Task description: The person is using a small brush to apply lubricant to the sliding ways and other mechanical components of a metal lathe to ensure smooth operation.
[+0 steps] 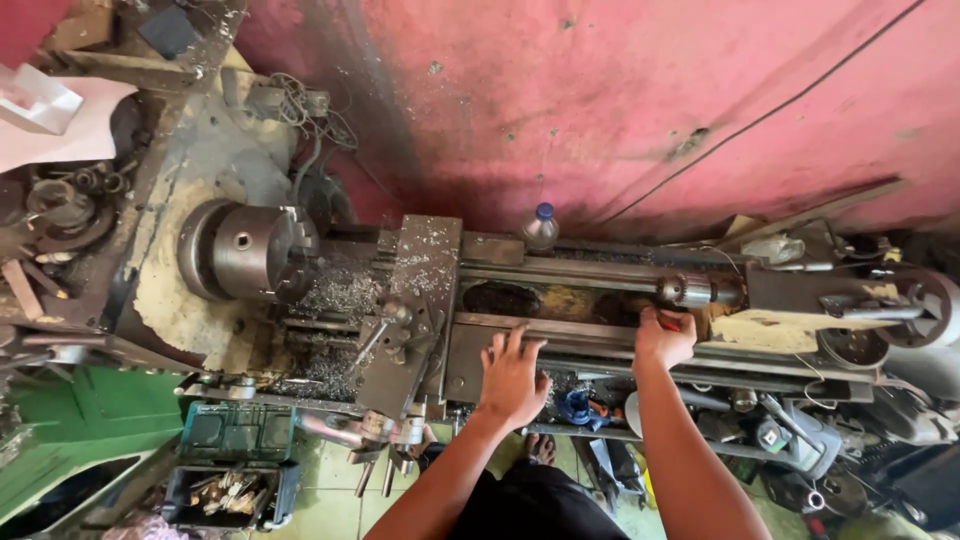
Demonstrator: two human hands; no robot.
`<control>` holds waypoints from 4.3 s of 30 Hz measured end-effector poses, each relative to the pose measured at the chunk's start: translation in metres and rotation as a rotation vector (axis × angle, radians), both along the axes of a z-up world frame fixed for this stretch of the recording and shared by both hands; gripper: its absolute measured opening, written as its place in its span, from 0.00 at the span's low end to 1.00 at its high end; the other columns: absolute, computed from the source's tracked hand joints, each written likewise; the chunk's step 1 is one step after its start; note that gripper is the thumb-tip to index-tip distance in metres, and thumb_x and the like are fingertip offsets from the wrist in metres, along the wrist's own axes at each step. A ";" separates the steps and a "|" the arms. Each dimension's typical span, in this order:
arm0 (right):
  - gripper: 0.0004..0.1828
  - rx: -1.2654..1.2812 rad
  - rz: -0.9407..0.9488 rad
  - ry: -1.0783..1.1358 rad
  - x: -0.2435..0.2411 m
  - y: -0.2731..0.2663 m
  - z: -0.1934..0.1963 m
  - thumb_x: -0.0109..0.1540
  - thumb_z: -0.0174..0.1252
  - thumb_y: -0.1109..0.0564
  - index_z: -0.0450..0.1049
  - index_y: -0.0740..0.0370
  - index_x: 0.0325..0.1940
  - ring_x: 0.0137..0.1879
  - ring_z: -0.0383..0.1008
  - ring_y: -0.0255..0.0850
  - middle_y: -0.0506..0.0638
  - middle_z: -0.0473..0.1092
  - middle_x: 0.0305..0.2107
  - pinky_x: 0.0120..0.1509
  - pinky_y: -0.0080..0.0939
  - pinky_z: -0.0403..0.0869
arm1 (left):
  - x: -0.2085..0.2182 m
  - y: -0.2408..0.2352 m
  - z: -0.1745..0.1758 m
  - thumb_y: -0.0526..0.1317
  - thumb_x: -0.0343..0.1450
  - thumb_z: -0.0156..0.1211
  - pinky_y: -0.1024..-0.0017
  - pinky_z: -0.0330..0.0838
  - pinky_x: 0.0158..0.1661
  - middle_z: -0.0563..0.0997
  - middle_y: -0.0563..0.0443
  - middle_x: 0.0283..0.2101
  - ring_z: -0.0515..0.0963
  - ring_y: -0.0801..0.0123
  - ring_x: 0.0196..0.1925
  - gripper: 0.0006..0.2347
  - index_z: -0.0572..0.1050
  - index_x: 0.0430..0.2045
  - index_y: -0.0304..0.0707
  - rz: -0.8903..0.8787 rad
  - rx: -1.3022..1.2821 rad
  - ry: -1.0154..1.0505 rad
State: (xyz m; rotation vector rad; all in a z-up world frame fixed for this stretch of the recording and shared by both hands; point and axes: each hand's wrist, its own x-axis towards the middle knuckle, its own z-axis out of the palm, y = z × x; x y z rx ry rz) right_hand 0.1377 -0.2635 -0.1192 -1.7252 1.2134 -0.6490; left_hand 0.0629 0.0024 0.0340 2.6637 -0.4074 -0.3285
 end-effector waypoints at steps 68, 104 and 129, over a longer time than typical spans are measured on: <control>0.15 -0.170 0.779 0.350 0.002 0.087 0.077 0.63 0.65 0.48 0.67 0.54 0.32 0.31 0.71 0.49 0.50 0.73 0.23 0.40 0.51 0.70 | -0.013 0.043 -0.025 0.39 0.70 0.61 0.39 0.53 0.63 0.81 0.50 0.46 0.70 0.58 0.58 0.10 0.77 0.44 0.41 -0.125 -0.129 0.184; 0.21 -0.600 0.774 0.645 -0.035 0.022 0.082 0.59 0.61 0.65 0.67 0.67 0.55 0.45 0.77 0.56 0.63 0.62 0.55 0.42 0.53 0.83 | -0.038 0.046 -0.039 0.40 0.70 0.60 0.41 0.53 0.62 0.81 0.51 0.53 0.69 0.60 0.58 0.15 0.76 0.51 0.41 -0.178 -0.115 0.204; 0.18 -0.691 0.726 0.901 -0.038 -0.009 0.082 0.65 0.56 0.59 0.66 0.56 0.60 0.37 0.82 0.57 0.59 0.68 0.57 0.36 0.50 0.81 | -0.028 0.038 -0.026 0.41 0.71 0.60 0.42 0.51 0.63 0.81 0.56 0.52 0.69 0.61 0.58 0.12 0.76 0.48 0.46 -0.168 -0.082 0.265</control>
